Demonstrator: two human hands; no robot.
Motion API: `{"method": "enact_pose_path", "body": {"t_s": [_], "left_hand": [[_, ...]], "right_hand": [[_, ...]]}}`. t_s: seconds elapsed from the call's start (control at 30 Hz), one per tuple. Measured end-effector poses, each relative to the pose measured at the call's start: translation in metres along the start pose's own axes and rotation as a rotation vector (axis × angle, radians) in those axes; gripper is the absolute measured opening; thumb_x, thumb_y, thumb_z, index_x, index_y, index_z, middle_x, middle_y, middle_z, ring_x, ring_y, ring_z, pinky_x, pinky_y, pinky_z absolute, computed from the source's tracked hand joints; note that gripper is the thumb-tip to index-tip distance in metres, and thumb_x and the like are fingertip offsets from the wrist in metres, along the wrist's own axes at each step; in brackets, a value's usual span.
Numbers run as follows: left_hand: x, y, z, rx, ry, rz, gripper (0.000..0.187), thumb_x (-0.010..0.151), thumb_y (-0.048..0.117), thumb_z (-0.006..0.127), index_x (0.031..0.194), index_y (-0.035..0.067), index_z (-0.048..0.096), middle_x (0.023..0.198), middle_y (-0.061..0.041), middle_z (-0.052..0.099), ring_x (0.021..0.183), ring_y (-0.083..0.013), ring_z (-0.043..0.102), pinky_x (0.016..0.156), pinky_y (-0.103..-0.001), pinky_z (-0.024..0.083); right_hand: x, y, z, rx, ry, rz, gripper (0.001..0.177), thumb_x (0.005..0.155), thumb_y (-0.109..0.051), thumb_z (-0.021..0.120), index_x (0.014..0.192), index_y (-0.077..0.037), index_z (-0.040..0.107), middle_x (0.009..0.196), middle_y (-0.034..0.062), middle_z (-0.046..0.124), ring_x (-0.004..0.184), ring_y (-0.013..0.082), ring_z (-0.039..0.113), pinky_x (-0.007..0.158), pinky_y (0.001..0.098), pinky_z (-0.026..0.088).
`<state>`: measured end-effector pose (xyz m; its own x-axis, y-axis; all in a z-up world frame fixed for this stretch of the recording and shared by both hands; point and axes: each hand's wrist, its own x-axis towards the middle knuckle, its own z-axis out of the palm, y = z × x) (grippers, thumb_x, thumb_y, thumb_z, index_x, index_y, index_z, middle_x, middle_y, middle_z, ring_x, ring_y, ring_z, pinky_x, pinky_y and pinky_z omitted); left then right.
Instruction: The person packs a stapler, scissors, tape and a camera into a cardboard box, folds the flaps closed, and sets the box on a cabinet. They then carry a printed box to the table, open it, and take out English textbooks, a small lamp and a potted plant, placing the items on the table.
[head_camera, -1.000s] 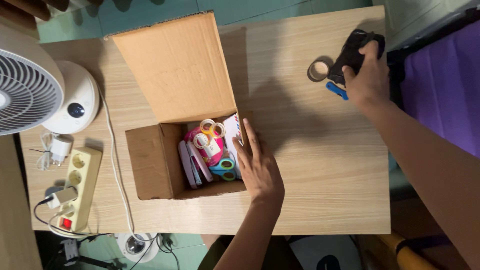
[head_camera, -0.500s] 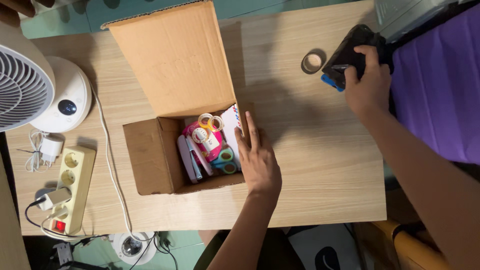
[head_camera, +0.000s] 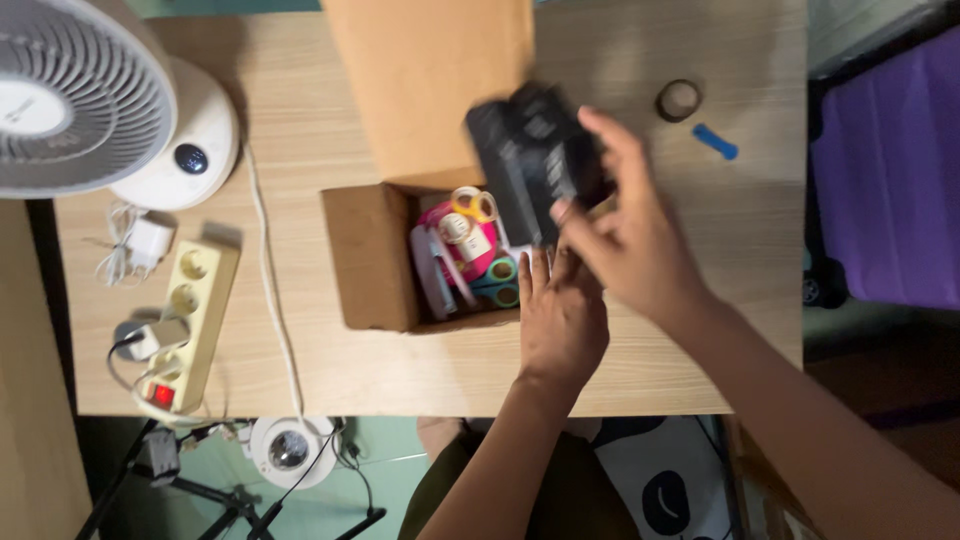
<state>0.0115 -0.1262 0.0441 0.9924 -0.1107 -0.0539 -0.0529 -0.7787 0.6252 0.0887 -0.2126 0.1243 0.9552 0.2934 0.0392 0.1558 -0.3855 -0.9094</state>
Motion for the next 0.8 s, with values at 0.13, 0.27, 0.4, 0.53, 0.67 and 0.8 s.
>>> {"method": "enact_pose_path", "body": {"t_s": [0.13, 0.27, 0.4, 0.53, 0.67, 0.8], "left_hand": [[-0.025, -0.016, -0.023, -0.095, -0.075, -0.045, 0.041, 0.092, 0.013, 0.064, 0.128, -0.004, 0.060, 0.125, -0.025, 0.059, 0.124, -0.0451, 0.052, 0.112, -0.060, 0.032], [-0.057, -0.038, -0.044, -0.176, 0.024, 0.041, 0.026, 0.090, 0.008, 0.065, 0.114, -0.003, 0.066, 0.117, -0.022, 0.067, 0.120, -0.0397, 0.060, 0.112, -0.050, 0.042], [-0.076, -0.053, -0.055, -0.204, 0.126, 0.035, 0.025, 0.087, 0.005, 0.066, 0.110, -0.002, 0.070, 0.118, -0.021, 0.070, 0.123, -0.0404, 0.059, 0.107, -0.048, 0.045], [-0.082, -0.062, -0.059, -0.195, 0.194, 0.017, 0.031, 0.088, 0.005, 0.066, 0.118, -0.001, 0.070, 0.126, -0.022, 0.068, 0.125, -0.0423, 0.057, 0.109, -0.048, 0.044], [-0.081, -0.065, -0.060, -0.198, 0.196, -0.017, 0.031, 0.088, 0.005, 0.066, 0.118, 0.000, 0.070, 0.127, -0.022, 0.068, 0.126, -0.0418, 0.057, 0.109, -0.048, 0.044], [-0.075, -0.063, -0.059, -0.195, 0.199, -0.048, 0.026, 0.088, 0.005, 0.066, 0.113, 0.000, 0.071, 0.125, -0.021, 0.069, 0.125, -0.0408, 0.057, 0.109, -0.049, 0.043]], "right_hand": [[-0.010, -0.006, 0.040, -0.152, -0.089, 0.124, 0.077, 0.093, -0.021, 0.072, 0.153, -0.011, 0.025, 0.136, 0.0326, 0.055, 0.089, 0.0282, 0.075, 0.072, 0.0380, 0.062], [-0.019, 0.007, 0.069, -0.304, -0.137, 0.241, 0.077, 0.091, -0.028, 0.071, 0.152, -0.013, 0.027, 0.146, 0.0304, 0.052, 0.079, 0.0365, 0.076, 0.081, 0.0487, 0.056], [-0.025, 0.026, 0.082, -0.465, -0.140, 0.157, 0.075, 0.090, -0.029, 0.072, 0.151, -0.013, 0.032, 0.137, 0.0276, 0.060, 0.100, 0.0437, 0.070, 0.084, 0.0521, 0.056], [-0.032, 0.033, 0.088, -0.541, -0.136, 0.118, 0.073, 0.089, -0.027, 0.074, 0.148, -0.011, 0.036, 0.136, 0.0267, 0.061, 0.103, 0.0473, 0.067, 0.084, 0.0540, 0.055], [-0.033, 0.029, 0.091, -0.584, -0.208, 0.373, 0.072, 0.088, -0.031, 0.074, 0.146, -0.014, 0.037, 0.128, 0.0196, 0.066, 0.100, 0.0442, 0.069, 0.083, 0.0537, 0.055], [-0.031, 0.025, 0.091, -0.540, -0.073, 0.116, 0.067, 0.084, -0.031, 0.080, 0.138, -0.010, 0.045, 0.127, 0.0200, 0.067, 0.103, 0.0446, 0.068, 0.082, 0.0533, 0.055]]}}
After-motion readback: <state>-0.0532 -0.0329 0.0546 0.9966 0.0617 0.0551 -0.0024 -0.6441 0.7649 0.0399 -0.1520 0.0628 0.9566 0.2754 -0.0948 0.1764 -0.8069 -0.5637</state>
